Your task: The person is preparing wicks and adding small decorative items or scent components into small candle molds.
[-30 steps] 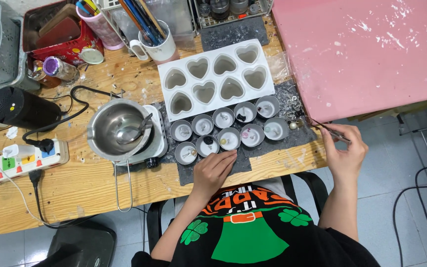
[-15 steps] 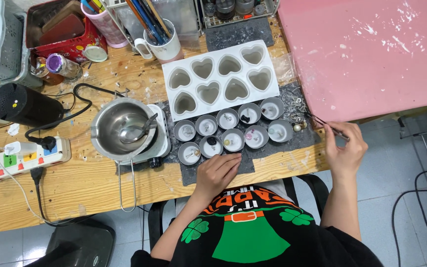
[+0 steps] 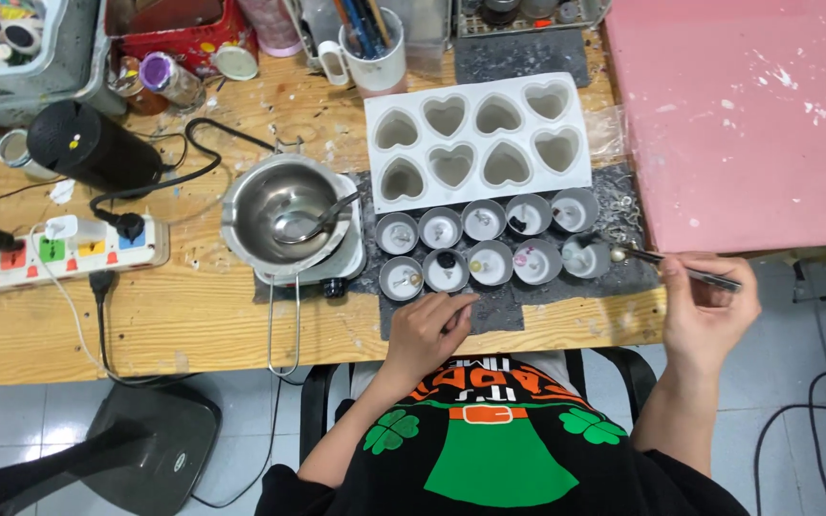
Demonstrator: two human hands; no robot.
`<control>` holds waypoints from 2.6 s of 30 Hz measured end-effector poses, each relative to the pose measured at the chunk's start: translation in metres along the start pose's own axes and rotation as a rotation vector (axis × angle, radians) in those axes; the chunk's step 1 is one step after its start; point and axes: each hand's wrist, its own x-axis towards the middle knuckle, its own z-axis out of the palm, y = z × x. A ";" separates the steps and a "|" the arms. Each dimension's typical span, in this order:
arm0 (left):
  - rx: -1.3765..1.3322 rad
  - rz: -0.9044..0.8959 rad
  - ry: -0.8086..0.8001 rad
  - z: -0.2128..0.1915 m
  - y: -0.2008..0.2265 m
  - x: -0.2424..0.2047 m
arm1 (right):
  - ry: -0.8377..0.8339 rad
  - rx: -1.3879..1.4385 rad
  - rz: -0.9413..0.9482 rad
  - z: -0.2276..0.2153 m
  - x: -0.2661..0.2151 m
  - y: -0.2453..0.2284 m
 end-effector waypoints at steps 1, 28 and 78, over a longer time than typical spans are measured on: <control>0.001 -0.004 0.003 -0.003 0.000 -0.001 | -0.005 0.000 0.001 0.012 0.000 -0.007; 0.099 -0.306 -0.106 -0.038 -0.003 0.008 | -0.417 -0.184 0.097 0.090 0.068 -0.051; 0.517 0.101 -0.265 0.084 -0.017 0.098 | -0.833 -0.637 -0.176 0.111 0.147 -0.043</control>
